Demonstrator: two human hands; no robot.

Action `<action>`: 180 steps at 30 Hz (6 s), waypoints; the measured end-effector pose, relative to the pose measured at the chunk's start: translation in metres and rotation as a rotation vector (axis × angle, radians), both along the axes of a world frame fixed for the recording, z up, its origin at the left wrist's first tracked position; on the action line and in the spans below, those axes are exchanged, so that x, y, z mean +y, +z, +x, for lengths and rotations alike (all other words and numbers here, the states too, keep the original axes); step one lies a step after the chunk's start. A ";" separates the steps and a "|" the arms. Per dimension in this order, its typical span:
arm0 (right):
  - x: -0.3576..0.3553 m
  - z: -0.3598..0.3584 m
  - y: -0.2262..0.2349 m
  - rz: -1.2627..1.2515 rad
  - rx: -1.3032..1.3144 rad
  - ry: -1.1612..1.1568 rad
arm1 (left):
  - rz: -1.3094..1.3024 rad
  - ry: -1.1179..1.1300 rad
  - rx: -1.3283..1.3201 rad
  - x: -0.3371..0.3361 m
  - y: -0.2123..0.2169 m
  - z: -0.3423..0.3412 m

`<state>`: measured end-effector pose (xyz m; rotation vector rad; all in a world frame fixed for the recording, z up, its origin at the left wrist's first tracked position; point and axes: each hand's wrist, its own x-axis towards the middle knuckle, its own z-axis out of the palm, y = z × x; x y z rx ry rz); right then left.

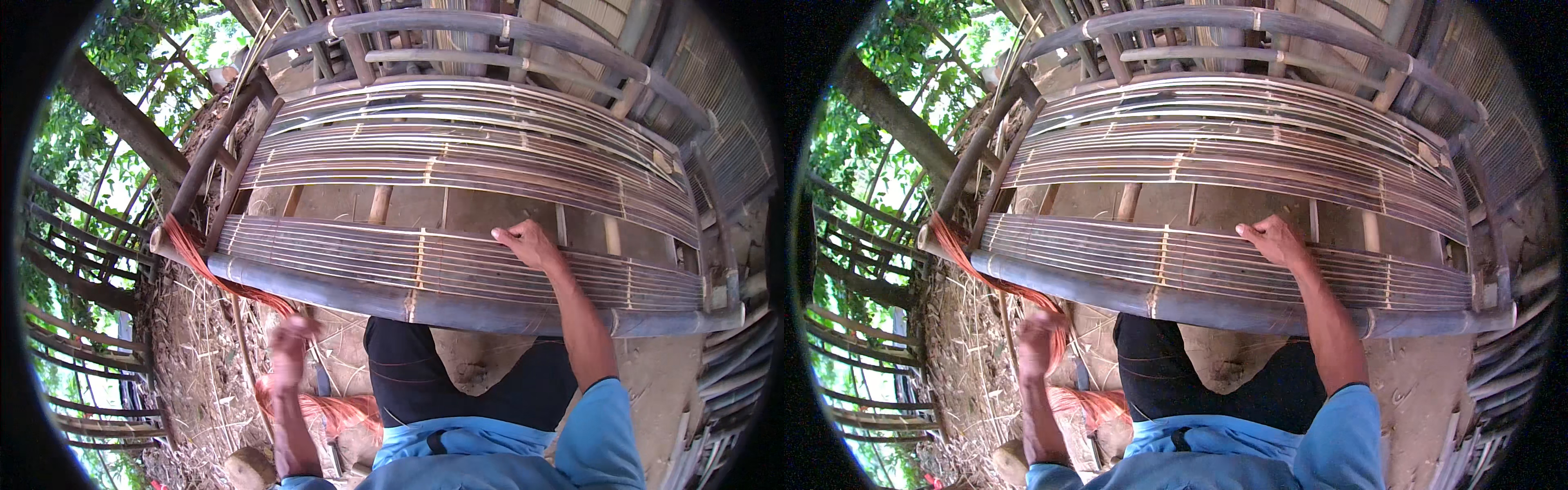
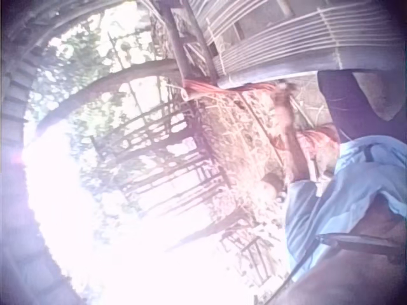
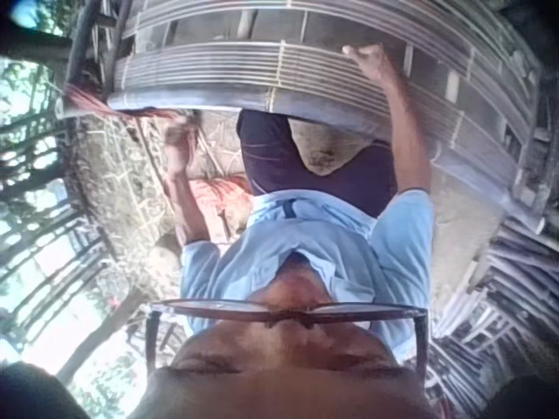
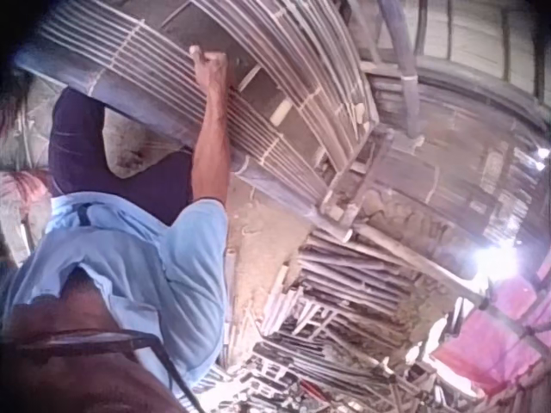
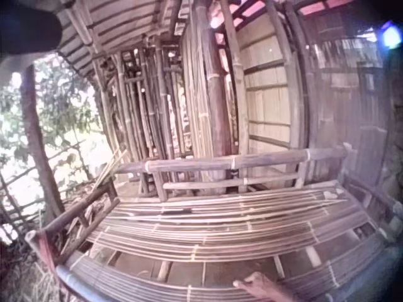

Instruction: The person weaves a bamboo mat by threading thin bamboo strips through fixed horizontal bamboo slats using red twine.

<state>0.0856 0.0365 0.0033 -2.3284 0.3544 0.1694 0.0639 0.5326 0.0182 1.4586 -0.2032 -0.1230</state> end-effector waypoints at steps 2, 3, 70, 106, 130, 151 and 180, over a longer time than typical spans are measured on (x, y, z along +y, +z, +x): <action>-0.017 0.004 -0.006 -0.001 0.045 0.027 | 0.044 0.162 -0.104 0.016 0.047 0.017; -0.018 0.008 -0.010 0.073 -0.003 0.051 | 0.007 0.163 -0.152 0.034 0.062 0.026; 0.039 0.034 0.054 0.528 -0.247 0.291 | -0.034 -0.754 0.388 -0.225 0.037 0.158; -0.011 0.014 -0.004 -0.020 0.080 0.142 | 1.390 0.314 0.427 0.194 -0.099 -0.122; 0.013 0.019 -0.008 0.053 0.028 0.162 | -0.738 -0.164 0.051 -0.101 0.060 -0.016; -0.140 -0.153 0.011 -0.366 -0.387 -0.203 | 1.092 0.050 -0.144 -0.124 -0.002 -0.080; -0.150 -0.100 0.035 -0.108 -0.138 -0.169 | 1.024 -0.107 -0.711 -0.324 0.024 0.107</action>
